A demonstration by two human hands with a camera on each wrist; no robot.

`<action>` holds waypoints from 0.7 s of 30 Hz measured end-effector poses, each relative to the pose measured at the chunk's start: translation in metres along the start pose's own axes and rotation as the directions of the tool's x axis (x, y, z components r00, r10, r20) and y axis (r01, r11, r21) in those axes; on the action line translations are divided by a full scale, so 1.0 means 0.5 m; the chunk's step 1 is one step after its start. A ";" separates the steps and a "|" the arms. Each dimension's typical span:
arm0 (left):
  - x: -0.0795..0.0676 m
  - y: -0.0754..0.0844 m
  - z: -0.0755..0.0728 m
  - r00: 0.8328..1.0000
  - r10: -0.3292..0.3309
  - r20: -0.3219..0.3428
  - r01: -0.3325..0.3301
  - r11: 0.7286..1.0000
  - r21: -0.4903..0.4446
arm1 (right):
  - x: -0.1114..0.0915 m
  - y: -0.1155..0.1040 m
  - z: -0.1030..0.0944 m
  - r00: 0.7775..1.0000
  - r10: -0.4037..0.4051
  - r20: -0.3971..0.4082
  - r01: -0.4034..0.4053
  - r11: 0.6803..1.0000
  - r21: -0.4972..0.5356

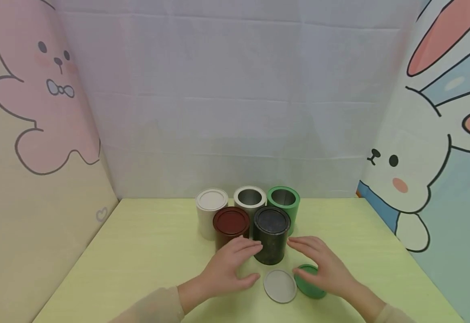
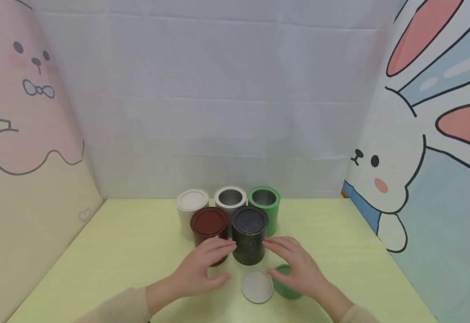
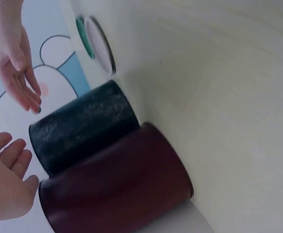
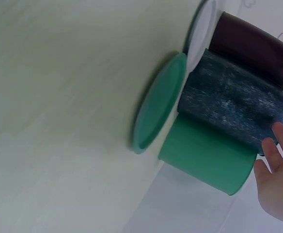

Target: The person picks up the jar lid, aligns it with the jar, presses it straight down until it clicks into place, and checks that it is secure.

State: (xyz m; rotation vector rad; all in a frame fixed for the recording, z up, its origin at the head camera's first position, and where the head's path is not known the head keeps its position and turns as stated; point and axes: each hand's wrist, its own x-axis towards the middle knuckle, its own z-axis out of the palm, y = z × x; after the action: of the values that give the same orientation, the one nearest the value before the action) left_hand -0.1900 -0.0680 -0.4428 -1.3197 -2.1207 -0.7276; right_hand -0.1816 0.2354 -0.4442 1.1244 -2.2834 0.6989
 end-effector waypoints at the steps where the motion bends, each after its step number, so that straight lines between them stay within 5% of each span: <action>1: 0.000 0.003 0.007 1.000 -0.003 0.007 0.003 1.000 -0.014 | -0.003 0.001 0.002 1.000 -0.002 0.004 0.002 1.000 -0.002; 11: -0.017 0.014 0.080 0.992 -0.018 0.126 0.022 0.999 -0.031 | -0.040 0.019 0.029 0.997 -0.039 0.063 0.040 0.999 -0.013; 21: -0.033 0.010 0.125 0.950 -0.084 0.300 0.075 0.996 0.043 | -0.067 0.037 0.044 0.977 -0.040 0.209 0.054 0.997 -0.062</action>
State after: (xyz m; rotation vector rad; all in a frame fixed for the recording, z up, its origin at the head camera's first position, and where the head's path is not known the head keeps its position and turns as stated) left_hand -0.1892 -0.0336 -0.4977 -1.4099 -2.4275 -0.5494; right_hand -0.1835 0.2500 -0.4858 1.2673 -2.4236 0.5016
